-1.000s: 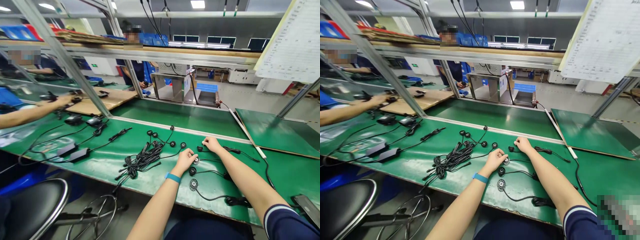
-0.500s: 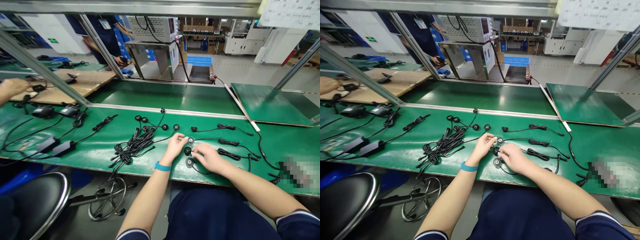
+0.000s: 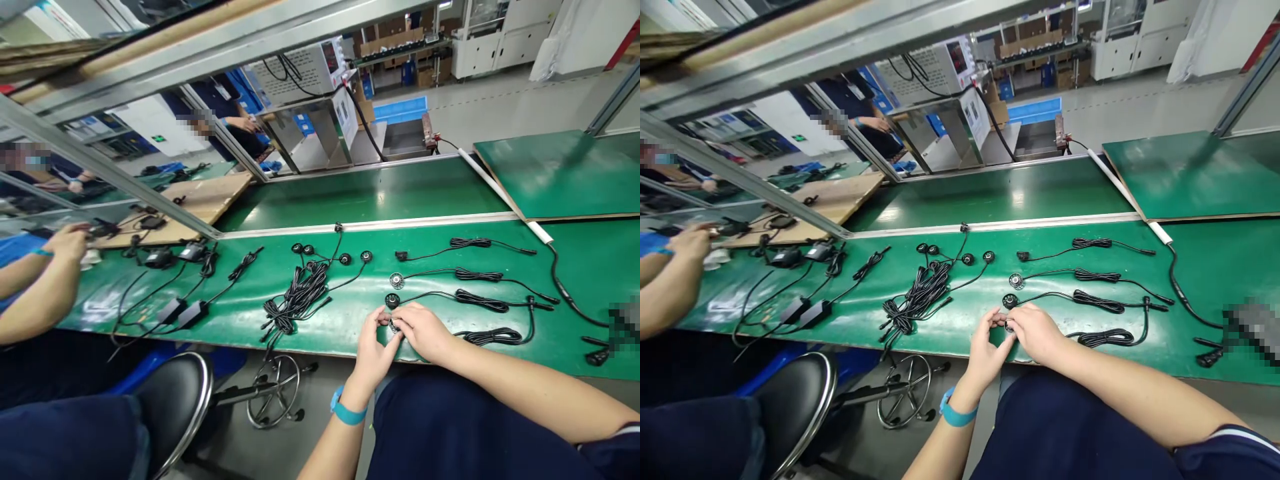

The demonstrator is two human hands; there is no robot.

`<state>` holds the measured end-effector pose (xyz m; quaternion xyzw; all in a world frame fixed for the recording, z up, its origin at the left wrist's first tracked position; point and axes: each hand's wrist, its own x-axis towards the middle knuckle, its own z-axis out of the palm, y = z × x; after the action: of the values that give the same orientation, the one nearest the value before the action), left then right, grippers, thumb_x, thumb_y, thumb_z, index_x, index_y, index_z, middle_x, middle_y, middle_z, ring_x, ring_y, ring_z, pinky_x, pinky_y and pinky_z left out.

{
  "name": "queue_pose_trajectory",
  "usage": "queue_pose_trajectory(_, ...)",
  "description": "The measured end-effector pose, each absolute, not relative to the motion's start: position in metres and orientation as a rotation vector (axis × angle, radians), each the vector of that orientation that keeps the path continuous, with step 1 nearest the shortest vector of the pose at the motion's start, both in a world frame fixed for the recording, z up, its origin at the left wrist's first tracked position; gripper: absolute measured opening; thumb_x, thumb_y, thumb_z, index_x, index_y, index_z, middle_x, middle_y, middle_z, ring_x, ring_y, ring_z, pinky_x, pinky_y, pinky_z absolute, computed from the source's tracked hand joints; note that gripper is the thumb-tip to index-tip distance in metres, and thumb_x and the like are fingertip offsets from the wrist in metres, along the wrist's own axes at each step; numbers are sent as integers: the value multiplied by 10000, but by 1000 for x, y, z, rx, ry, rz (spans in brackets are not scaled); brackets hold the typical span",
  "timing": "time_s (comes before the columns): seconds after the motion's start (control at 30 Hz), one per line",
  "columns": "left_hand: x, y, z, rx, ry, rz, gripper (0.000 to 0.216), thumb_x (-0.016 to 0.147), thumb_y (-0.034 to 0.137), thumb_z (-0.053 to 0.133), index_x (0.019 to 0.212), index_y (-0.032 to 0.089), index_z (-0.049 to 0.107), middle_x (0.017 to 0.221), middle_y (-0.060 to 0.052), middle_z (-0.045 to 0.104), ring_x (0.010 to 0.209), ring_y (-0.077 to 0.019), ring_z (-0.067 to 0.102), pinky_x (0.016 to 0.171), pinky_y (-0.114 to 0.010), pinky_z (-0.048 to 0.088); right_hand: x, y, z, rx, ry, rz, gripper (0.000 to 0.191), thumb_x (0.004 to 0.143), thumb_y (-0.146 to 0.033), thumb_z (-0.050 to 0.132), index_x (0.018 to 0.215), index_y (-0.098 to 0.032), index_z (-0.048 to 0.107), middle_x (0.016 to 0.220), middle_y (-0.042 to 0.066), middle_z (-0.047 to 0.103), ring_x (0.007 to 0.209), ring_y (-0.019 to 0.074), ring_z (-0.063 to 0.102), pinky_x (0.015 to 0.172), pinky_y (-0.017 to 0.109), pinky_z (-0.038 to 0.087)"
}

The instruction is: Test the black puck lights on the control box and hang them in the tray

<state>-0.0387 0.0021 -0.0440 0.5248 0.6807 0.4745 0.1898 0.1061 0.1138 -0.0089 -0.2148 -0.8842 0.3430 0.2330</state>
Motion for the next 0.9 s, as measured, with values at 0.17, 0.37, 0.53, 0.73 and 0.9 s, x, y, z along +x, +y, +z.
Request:
queue_pose_trajectory(0.17, -39, 5, -52, 1524, 1990, 1302, 603, 870, 302, 710, 1427, 228, 491, 1170, -112, 689, 1066, -260, 671, 986, -458, 530, 108, 112, -7, -624, -2429, 953, 180, 1027, -202, 543, 1043, -213, 722, 999, 71, 726, 991, 223, 617, 935, 374, 480)
queue_pose_trajectory(0.37, -38, 2, -52, 1489, 1986, 1300, 637, 877, 286, 697, 1456, 222, 438, 1157, -102, 702, 1054, -244, 681, 993, -452, 532, 109, 112, -3, -628, -2444, 958, 189, 1041, -223, 522, 1049, -207, 710, 975, 73, 711, 961, 216, 604, 919, 364, 455)
queue_pose_trajectory(0.53, -38, 1, -55, 1486, 1989, 1303, 604, 892, 299, 697, 1441, 220, 458, 1199, -130, 693, 1106, -262, 678, 1034, -480, 517, 109, 110, -5, -581, -2442, 963, 214, 1052, -254, 496, 1059, -212, 706, 997, 82, 706, 982, 228, 589, 919, 376, 450)
queue_pose_trajectory(0.73, -38, 1, -55, 1524, 1976, 1310, 599, 909, 280, 684, 1453, 224, 441, 1196, -126, 697, 1094, -252, 678, 1024, -475, 524, 108, 107, -6, -661, -2416, 957, 253, 1068, -257, 451, 1072, -207, 699, 993, 88, 702, 988, 229, 583, 925, 387, 441)
queue_pose_trajectory(0.9, -36, 2, -53, 1526, 2029, 1316, 572, 888, 271, 695, 1415, 204, 485, 1202, -129, 701, 1091, -256, 683, 1005, -473, 540, 108, 106, -7, -602, -2422, 974, 249, 1072, -271, 451, 1122, -223, 690, 1036, 81, 702, 993, 225, 574, 909, 383, 431)
